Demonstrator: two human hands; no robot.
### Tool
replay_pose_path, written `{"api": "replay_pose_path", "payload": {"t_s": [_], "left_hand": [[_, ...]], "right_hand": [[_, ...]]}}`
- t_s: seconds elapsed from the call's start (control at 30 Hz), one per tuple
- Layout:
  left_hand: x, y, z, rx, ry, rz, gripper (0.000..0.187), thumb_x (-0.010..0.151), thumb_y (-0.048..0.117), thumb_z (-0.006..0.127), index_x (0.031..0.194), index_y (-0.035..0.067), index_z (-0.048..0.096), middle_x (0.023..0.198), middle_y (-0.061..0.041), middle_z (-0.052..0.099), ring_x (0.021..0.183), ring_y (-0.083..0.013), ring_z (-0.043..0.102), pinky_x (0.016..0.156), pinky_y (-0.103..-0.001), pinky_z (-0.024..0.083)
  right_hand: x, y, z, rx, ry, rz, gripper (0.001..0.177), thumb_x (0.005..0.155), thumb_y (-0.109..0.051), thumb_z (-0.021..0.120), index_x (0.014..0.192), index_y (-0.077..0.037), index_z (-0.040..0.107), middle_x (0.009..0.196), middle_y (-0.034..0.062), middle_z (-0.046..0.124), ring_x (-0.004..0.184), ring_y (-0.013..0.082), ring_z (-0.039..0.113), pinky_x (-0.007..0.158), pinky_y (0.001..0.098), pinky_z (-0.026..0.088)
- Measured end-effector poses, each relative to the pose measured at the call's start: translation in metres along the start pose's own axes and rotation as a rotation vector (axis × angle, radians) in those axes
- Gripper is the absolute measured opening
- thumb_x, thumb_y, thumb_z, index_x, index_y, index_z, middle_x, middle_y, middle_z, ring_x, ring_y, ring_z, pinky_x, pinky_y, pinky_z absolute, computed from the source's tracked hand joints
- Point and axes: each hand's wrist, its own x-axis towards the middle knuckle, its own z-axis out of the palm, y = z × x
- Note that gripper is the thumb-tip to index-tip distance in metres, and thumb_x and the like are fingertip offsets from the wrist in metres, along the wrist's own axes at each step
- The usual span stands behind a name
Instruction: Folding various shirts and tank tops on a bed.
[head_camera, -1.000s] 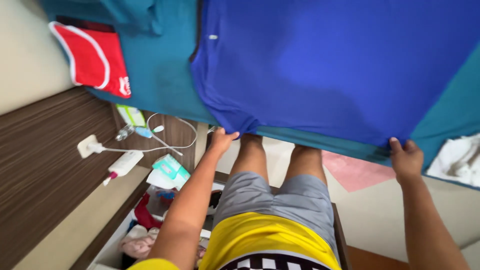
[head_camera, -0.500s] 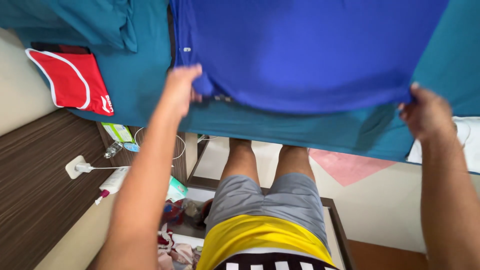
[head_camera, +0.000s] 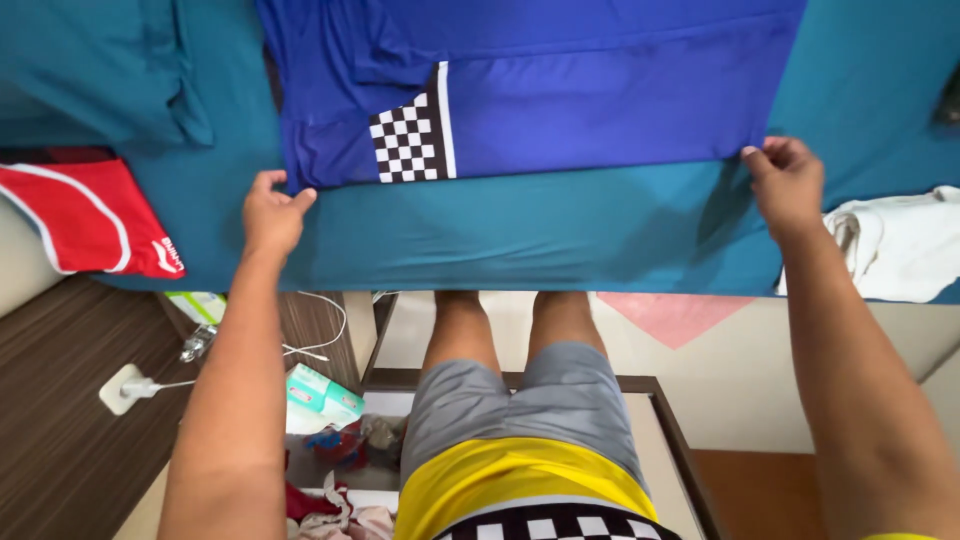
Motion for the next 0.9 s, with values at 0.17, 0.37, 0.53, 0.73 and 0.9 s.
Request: {"api": "replay_pose_path", "payload": {"t_s": [0.17, 0.37, 0.53, 0.73, 0.9], "left_hand": [[-0.002, 0.032, -0.005, -0.364, -0.14, -0.195, 0.047, 0.084, 0.015, 0.082, 0.127, 0.008, 0.064, 0.08, 0.0, 0.067, 0.055, -0.0081, 0.056, 0.047, -0.026, 0.047], [0.007, -0.004, -0.005, -0.45, -0.203, -0.252, 0.044, 0.084, 0.012, 0.082, 0.126, 0.005, 0.069, 0.079, 0.0, 0.067, 0.051, -0.0071, 0.05, 0.044, -0.025, 0.04], [0.015, -0.016, 0.006, -0.439, -0.218, -0.214, 0.046, 0.084, 0.012, 0.083, 0.127, 0.004, 0.068, 0.083, 0.001, 0.069, 0.052, -0.0066, 0.054, 0.044, -0.026, 0.043], [0.032, -0.03, -0.019, -0.275, -0.265, -0.211, 0.036, 0.089, 0.015, 0.079, 0.122, 0.002, 0.071, 0.087, -0.007, 0.07, 0.053, -0.0102, 0.054, 0.048, -0.029, 0.044], [0.039, -0.021, -0.03, 0.013, -0.287, 0.056, 0.032, 0.084, 0.016, 0.083, 0.111, 0.003, 0.072, 0.089, -0.006, 0.074, 0.077, -0.014, 0.067, 0.072, -0.033, 0.054]], "right_hand": [[0.006, 0.015, -0.013, 0.027, -0.044, -0.057, 0.025, 0.104, -0.015, 0.082, 0.118, -0.009, 0.063, 0.099, -0.0025, 0.063, 0.081, 0.0071, 0.059, 0.069, 0.024, 0.05], [0.033, 0.056, -0.021, -0.061, -0.172, -0.111, 0.021, 0.11, -0.013, 0.079, 0.106, -0.009, 0.058, 0.094, -0.0034, 0.06, 0.082, 0.0071, 0.057, 0.074, 0.0246, 0.047], [0.036, 0.062, -0.031, -0.17, -0.148, -0.027, 0.036, 0.115, -0.019, 0.075, 0.091, -0.007, 0.052, 0.082, 0.0009, 0.059, 0.072, 0.0106, 0.054, 0.067, 0.0289, 0.041], [0.022, 0.033, -0.047, -0.141, -0.191, 0.018, 0.019, 0.111, -0.018, 0.071, 0.097, -0.011, 0.063, 0.084, 0.0, 0.063, 0.077, 0.0092, 0.057, 0.072, 0.0268, 0.047], [0.02, 0.013, -0.039, -0.177, -0.243, 0.092, 0.018, 0.109, -0.021, 0.071, 0.097, -0.011, 0.062, 0.083, -0.0023, 0.06, 0.073, 0.0082, 0.056, 0.071, 0.0286, 0.054]]}}
